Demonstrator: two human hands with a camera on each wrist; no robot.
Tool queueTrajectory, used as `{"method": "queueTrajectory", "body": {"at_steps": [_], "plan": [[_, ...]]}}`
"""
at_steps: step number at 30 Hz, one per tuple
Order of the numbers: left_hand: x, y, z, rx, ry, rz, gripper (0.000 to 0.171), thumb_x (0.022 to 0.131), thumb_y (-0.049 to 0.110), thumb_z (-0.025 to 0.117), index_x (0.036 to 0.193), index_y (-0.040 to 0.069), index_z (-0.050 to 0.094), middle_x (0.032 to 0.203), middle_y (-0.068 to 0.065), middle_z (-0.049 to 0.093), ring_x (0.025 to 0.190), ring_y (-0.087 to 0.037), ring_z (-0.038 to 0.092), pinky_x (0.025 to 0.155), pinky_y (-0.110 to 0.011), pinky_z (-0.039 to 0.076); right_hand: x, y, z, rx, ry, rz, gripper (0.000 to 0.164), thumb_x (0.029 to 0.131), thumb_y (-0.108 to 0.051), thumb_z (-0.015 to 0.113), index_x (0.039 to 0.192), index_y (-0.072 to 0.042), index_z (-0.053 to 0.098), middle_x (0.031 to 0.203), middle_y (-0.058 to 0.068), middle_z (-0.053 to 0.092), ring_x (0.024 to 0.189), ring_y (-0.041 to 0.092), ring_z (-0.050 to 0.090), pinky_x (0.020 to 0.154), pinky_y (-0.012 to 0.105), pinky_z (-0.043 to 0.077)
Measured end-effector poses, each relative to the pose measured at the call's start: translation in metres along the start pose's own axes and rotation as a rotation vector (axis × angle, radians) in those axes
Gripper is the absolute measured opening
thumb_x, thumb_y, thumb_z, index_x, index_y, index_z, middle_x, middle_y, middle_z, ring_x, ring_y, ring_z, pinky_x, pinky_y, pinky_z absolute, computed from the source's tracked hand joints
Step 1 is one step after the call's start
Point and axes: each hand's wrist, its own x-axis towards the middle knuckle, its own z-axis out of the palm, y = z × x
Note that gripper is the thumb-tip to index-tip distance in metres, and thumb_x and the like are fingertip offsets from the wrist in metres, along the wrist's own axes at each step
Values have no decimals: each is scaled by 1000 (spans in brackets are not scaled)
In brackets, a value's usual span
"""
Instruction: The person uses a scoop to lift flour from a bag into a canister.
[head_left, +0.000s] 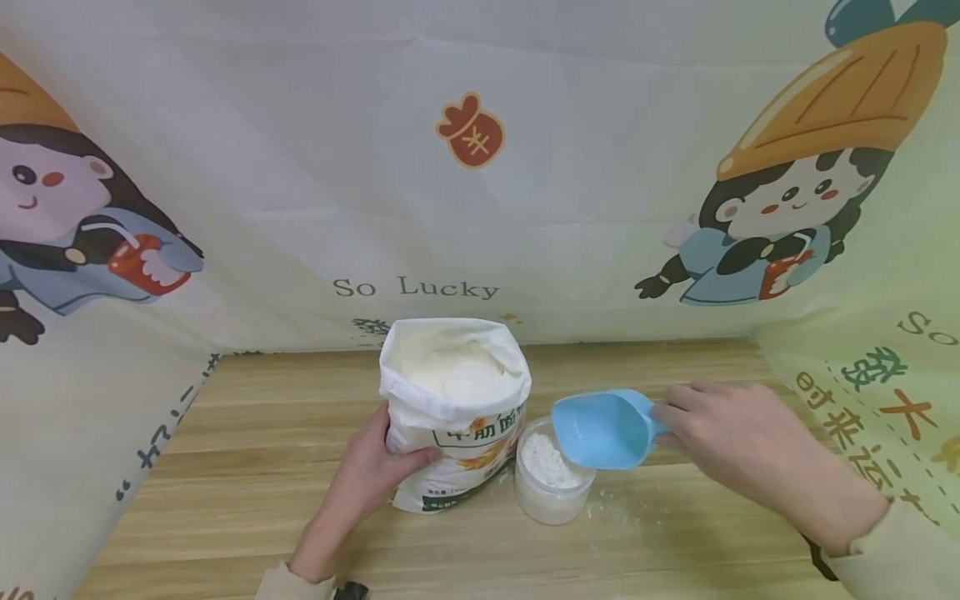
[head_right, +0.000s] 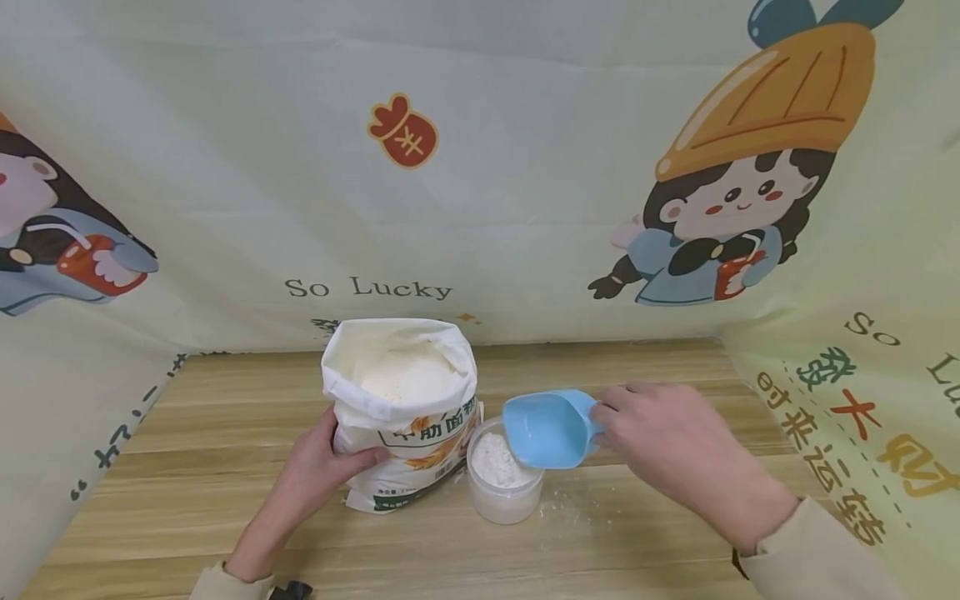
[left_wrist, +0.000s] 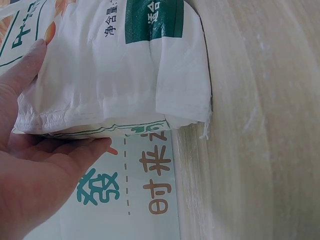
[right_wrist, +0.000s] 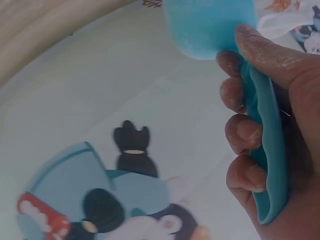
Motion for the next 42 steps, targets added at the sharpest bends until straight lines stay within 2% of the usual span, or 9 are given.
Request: {"method": "queueTrajectory", "body": {"at_steps": [3, 6, 9, 14, 17, 21, 27, 35, 42], "plan": [[0, 0, 0, -1, -1, -2, 75, 81, 20, 91, 143, 9, 52, 132, -16, 67, 122, -35, 63, 103, -56, 51, -13, 6, 8, 71, 9, 73, 24, 83, -42, 80, 88, -19, 75, 76, -11, 58, 60, 7, 52, 43, 21, 39], [0, 0, 0, -1, -3, -2, 75, 81, 21, 90, 144, 8, 51, 132, -17, 67, 122, -36, 63, 103, -57, 51, -26, 10, 16, 140, 15, 142, 48, 99, -62, 53, 94, -21, 78, 78, -15, 59, 60, 2, 52, 44, 20, 39], [0, 0, -1, -2, -2, 2, 74, 82, 22, 90, 144, 8, 51, 132, -17, 67, 122, -37, 63, 103, -57, 51, -37, 12, 23, 184, 14, 202, 70, 100, -69, 29, 97, -21, 80, 79, -17, 60, 61, -3, 49, 44, 19, 38], [0, 0, -1, -5, -1, -2, 74, 81, 21, 90, 143, 8, 52, 132, -17, 67, 122, -36, 63, 103, -57, 51, -49, 11, 33, 227, -16, 299, 32, 93, -48, 72, 105, -19, 79, 83, -15, 64, 63, -3, 51, 46, 19, 40], [0, 1, -1, -1, 2, 2, 74, 81, 21, 91, 143, 7, 52, 132, -17, 67, 121, -36, 63, 102, -57, 51, -53, 8, 40, 288, -63, 392, 25, 86, -27, 83, 107, -14, 77, 88, -10, 67, 67, 2, 55, 51, 24, 46], [0, 2, -1, 2, 3, 4, 74, 81, 22, 91, 143, 7, 52, 132, -17, 67, 121, -36, 63, 102, -57, 51, -57, 4, 51, 375, -93, 537, 22, 93, -20, 78, 109, -7, 73, 93, -1, 70, 73, 10, 60, 59, 32, 52], [0, 4, -2, 0, 1, 1, 74, 81, 23, 91, 143, 7, 52, 132, -17, 67, 121, -36, 63, 102, -57, 52, -61, -4, 70, 481, -169, 701, 26, 103, -18, 66, 116, 4, 64, 83, 0, 58, 71, 14, 50, 59, 33, 46], [-1, 4, -2, 2, 0, -4, 75, 81, 24, 91, 143, 7, 52, 133, -17, 66, 122, -37, 62, 103, -58, 51, -70, -21, 95, 540, -221, 750, 19, 105, -9, 57, 110, 9, 54, 73, 1, 46, 58, 12, 42, 46, 25, 39], [-1, 3, -2, -2, -4, -6, 75, 81, 24, 91, 144, 8, 52, 133, -17, 66, 123, -36, 62, 103, -57, 51, -67, -31, 104, 607, -289, 778, 19, 104, -6, 55, 113, 11, 53, 76, 2, 46, 61, 14, 43, 47, 25, 40]]}}
